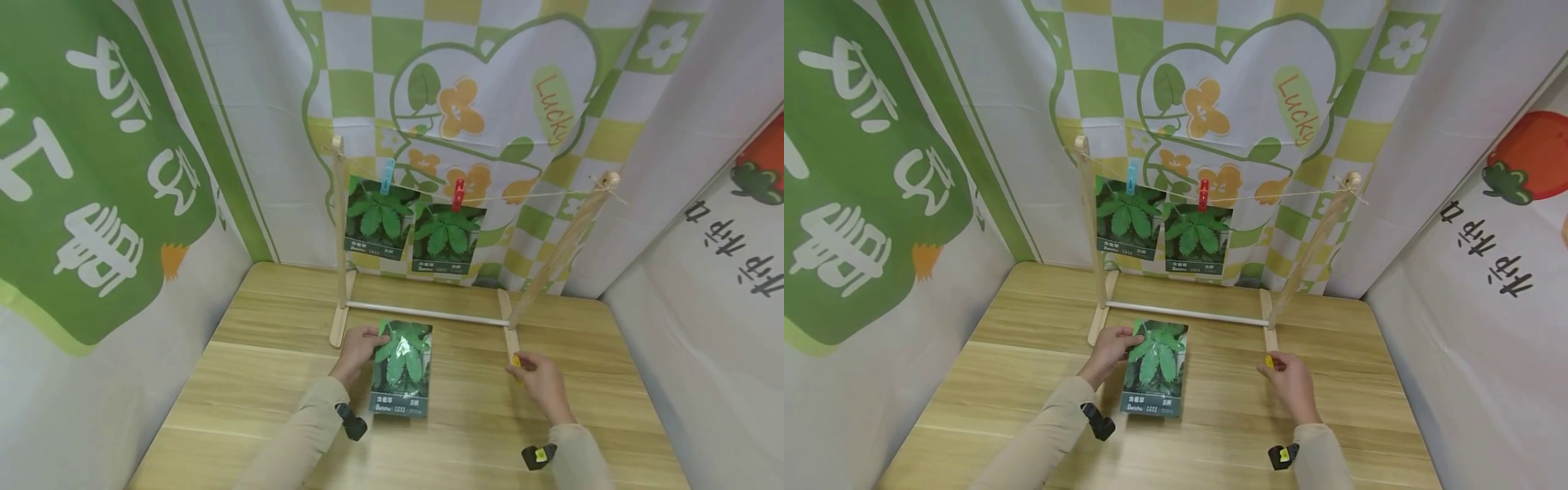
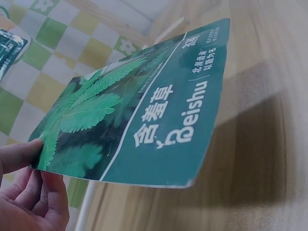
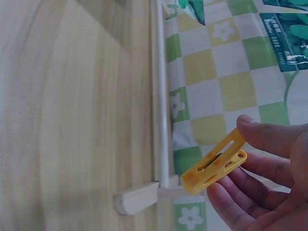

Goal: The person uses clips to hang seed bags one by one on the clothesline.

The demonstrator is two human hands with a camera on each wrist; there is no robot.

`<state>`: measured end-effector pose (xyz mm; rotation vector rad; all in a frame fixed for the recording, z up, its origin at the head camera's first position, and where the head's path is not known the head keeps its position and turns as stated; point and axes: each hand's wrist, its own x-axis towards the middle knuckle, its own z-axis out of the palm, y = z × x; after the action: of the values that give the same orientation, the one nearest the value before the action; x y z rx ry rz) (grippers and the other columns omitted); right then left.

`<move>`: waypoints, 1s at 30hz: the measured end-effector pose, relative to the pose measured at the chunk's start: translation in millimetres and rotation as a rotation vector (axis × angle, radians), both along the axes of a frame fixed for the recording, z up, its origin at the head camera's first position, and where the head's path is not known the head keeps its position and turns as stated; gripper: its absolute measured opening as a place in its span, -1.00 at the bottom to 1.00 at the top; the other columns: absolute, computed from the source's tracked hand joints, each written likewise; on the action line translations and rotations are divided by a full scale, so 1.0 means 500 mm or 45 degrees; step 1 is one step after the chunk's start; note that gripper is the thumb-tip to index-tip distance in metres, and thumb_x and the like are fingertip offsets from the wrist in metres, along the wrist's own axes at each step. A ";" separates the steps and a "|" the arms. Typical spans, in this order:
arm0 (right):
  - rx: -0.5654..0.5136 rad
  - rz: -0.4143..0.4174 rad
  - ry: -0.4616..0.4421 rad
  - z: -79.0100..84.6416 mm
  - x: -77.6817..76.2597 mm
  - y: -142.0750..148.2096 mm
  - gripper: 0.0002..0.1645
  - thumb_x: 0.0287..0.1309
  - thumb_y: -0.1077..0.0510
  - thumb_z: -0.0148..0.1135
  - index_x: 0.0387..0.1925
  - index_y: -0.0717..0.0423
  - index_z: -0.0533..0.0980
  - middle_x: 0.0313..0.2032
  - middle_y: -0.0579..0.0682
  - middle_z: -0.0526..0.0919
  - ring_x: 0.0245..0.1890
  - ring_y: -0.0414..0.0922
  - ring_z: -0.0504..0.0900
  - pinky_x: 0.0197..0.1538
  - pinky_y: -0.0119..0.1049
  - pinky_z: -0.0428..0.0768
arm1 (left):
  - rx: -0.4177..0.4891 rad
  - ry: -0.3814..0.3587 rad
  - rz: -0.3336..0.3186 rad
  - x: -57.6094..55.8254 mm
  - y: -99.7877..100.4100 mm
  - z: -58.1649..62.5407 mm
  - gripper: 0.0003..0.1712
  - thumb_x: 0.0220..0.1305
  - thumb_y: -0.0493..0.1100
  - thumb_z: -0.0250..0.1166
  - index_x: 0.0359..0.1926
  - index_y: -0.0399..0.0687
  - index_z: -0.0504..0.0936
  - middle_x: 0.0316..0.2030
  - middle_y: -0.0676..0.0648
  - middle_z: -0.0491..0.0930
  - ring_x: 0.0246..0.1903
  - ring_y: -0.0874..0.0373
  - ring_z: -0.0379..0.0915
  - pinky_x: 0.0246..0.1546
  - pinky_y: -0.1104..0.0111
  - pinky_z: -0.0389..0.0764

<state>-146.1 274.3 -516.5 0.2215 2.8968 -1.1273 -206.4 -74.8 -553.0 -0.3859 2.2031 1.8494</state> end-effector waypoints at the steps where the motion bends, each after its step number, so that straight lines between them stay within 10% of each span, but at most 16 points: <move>1: -0.001 -0.001 0.002 0.004 -0.001 0.000 -0.53 0.17 0.17 0.33 0.06 0.37 0.54 -0.02 0.36 0.64 -0.06 0.18 0.64 -0.09 -0.04 0.65 | 0.001 0.011 -0.003 0.000 0.001 0.002 -0.67 0.24 -0.17 0.33 -0.05 -0.30 0.62 -0.28 -0.10 0.69 -0.42 0.24 0.55 -0.35 0.43 0.60; 30: -0.063 -0.009 0.246 0.094 -0.033 -0.008 -0.56 0.15 0.19 0.36 0.02 0.38 0.57 -0.11 0.32 0.67 -0.12 0.15 0.66 -0.24 -0.57 0.52 | 0.023 0.031 0.065 -0.015 0.015 0.069 -0.71 0.23 -0.09 0.35 -0.10 -0.17 0.67 -0.23 -0.08 0.69 -0.30 0.17 0.58 -0.25 0.36 0.62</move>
<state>-162.5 270.5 -469.6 0.1281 3.0296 -1.2884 -213.8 -67.4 -518.7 -0.4229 2.2103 1.9087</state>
